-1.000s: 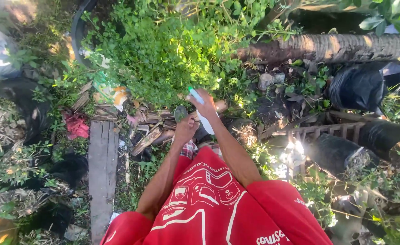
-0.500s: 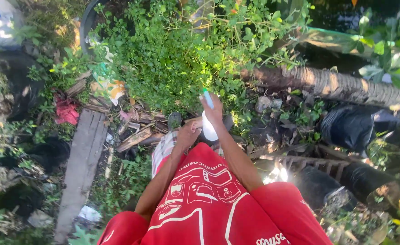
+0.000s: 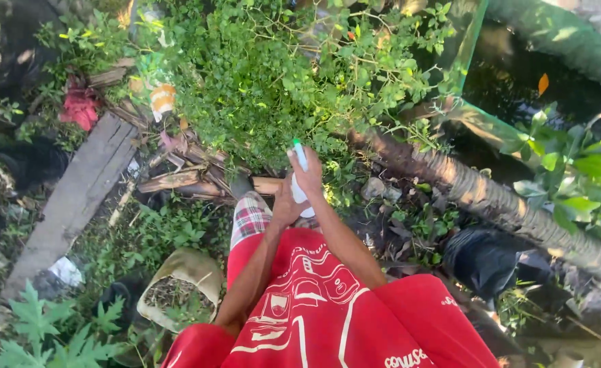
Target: Spraying liquid from a bottle onto various plants in a garden.
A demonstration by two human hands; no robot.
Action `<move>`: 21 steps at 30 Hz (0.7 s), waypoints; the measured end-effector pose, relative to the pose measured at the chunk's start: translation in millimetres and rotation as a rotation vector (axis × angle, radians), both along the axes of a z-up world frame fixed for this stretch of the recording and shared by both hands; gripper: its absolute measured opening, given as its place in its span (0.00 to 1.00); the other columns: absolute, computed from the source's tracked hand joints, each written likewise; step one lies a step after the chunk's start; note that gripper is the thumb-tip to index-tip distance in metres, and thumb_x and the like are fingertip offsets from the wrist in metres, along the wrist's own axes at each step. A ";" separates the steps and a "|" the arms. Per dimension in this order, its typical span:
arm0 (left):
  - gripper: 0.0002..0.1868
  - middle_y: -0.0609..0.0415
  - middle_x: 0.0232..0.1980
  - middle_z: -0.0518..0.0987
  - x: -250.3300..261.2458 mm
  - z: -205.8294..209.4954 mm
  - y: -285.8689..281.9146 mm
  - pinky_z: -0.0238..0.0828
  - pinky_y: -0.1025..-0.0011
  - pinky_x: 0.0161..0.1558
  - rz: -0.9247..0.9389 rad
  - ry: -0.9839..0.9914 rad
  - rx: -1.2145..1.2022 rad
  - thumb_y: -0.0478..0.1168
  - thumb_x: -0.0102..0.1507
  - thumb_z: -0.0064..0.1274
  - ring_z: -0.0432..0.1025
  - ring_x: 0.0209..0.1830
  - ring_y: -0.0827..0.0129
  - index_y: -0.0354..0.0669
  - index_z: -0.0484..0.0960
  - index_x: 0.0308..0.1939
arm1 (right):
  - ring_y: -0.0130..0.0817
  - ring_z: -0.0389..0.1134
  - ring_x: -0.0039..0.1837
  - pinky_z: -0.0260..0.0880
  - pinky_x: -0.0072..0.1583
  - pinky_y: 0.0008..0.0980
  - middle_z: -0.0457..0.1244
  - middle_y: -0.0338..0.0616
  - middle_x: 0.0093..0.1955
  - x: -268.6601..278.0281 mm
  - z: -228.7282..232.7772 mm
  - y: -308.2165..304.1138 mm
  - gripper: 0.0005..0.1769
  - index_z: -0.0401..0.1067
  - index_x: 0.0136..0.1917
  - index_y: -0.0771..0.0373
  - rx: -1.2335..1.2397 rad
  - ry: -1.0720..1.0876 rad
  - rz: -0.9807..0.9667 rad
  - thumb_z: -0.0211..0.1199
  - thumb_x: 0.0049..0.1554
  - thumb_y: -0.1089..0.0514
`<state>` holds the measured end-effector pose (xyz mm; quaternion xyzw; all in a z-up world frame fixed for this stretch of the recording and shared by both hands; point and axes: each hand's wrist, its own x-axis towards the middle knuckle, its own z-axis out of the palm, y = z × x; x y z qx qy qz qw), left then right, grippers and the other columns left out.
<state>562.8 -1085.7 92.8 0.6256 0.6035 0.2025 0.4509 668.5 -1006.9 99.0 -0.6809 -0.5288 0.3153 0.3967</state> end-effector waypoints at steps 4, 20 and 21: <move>0.54 0.29 0.76 0.56 20.9 -30.7 -11.1 0.54 0.50 0.69 -0.047 0.156 0.193 0.50 0.54 0.70 0.57 0.71 0.35 0.32 0.55 0.75 | 0.54 0.66 0.48 0.66 0.51 0.49 0.64 0.54 0.45 -0.2 -5.2 -0.9 0.18 0.70 0.46 0.65 -0.044 0.005 0.004 0.65 0.60 0.46; 0.57 0.34 0.68 0.65 -24.3 -27.9 24.3 0.63 0.48 0.63 -0.080 -0.045 -0.067 0.48 0.51 0.68 0.63 0.64 0.35 0.34 0.51 0.76 | 0.55 0.67 0.53 0.67 0.56 0.48 0.67 0.56 0.51 -35.9 -57.4 -7.1 0.16 0.73 0.53 0.65 0.078 -0.107 -0.195 0.65 0.61 0.50; 0.57 0.35 0.66 0.67 -18.7 -21.9 21.8 0.66 0.49 0.62 -0.043 -0.035 -0.162 0.49 0.52 0.67 0.64 0.63 0.36 0.36 0.51 0.78 | 0.55 0.67 0.53 0.67 0.56 0.48 0.67 0.56 0.51 -33.4 -56.7 -12.8 0.15 0.74 0.53 0.65 0.096 -0.152 -0.205 0.65 0.61 0.50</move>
